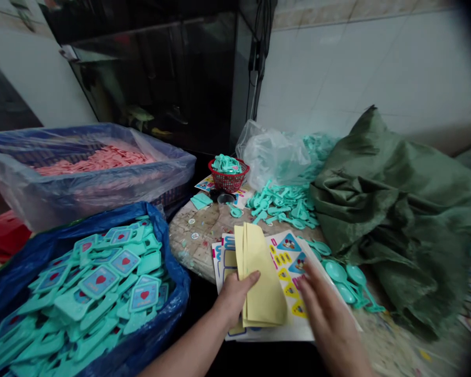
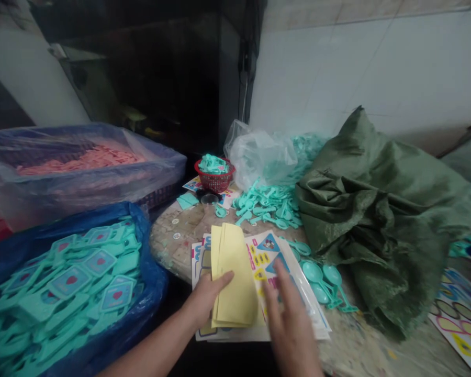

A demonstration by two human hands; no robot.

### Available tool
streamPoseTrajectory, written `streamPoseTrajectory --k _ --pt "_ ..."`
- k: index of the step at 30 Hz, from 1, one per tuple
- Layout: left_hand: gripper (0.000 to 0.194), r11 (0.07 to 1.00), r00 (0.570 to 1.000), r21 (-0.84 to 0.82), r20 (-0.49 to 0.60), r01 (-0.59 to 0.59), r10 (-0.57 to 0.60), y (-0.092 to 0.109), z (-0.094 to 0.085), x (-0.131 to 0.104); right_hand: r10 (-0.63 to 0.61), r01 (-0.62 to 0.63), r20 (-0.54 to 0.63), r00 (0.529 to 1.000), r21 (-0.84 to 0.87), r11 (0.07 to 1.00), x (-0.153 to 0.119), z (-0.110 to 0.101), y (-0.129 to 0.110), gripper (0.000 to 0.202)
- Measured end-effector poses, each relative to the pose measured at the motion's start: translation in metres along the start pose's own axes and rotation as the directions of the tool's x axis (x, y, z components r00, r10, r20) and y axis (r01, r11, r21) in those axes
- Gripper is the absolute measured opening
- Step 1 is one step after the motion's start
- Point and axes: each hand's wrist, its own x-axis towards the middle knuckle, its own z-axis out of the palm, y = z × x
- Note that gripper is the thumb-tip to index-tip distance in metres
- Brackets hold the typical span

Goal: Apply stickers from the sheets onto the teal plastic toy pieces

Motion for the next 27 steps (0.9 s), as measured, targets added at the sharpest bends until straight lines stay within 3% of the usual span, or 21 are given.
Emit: streamPoseTrajectory --k 2,4,8,12,15,18,20,22,23,25,27 --pt "0.048 1.000 1.000 -0.011 0.008 -0.022 0.023 -0.001 0.001 0.001 -0.095 0.095 0.129 0.987 0.005 0.995 -0.006 0.027 -0.002 0.063" --pt "0.047 0.999 0.999 -0.003 0.000 -0.037 0.037 -0.002 0.000 0.002 -0.127 0.137 0.181 0.975 -0.044 0.990 -0.010 0.051 0.002 0.067" --pt "0.047 0.998 0.999 0.046 -0.020 -0.035 0.036 -0.002 -0.003 0.001 -0.110 0.121 0.211 0.971 -0.042 0.992 -0.010 0.067 0.016 0.058" --pt "0.047 0.999 1.000 0.030 0.020 -0.018 0.017 0.002 -0.003 -0.001 -0.034 0.024 0.215 0.976 0.050 0.998 -0.004 0.061 0.021 0.051" --pt "0.048 1.000 1.000 0.008 0.027 0.005 -0.006 0.004 -0.002 -0.001 0.096 -0.140 0.233 0.968 0.183 0.973 0.004 0.053 0.025 0.047" --pt "0.049 1.000 1.000 0.020 0.003 0.011 -0.012 0.004 -0.002 -0.001 0.281 -0.345 0.261 0.924 0.243 0.907 0.013 0.026 0.026 0.058" --pt "0.050 1.000 1.000 0.021 -0.005 0.016 -0.016 0.004 -0.002 -0.001 0.371 -0.391 0.136 0.919 0.184 0.902 0.017 0.000 0.020 0.070" --pt "0.050 1.000 1.000 0.017 -0.012 0.017 -0.017 0.004 -0.001 -0.002 0.325 -0.321 -0.063 0.944 0.065 0.945 0.017 -0.020 0.008 0.070" --pt "0.050 1.000 1.000 0.013 -0.017 0.016 -0.016 0.004 0.000 -0.002 0.246 -0.245 -0.096 0.965 0.021 0.969 0.016 -0.023 0.002 0.066" --pt "0.049 1.000 1.000 0.006 -0.025 0.008 -0.008 0.004 0.002 -0.002 0.059 -0.059 -0.021 0.998 -0.002 0.998 0.010 -0.013 -0.007 0.059" --pt "0.048 1.000 0.999 0.001 -0.032 -0.004 0.004 0.004 0.003 -0.002 -0.053 0.050 0.112 0.992 0.024 0.998 0.003 0.014 -0.008 0.062"
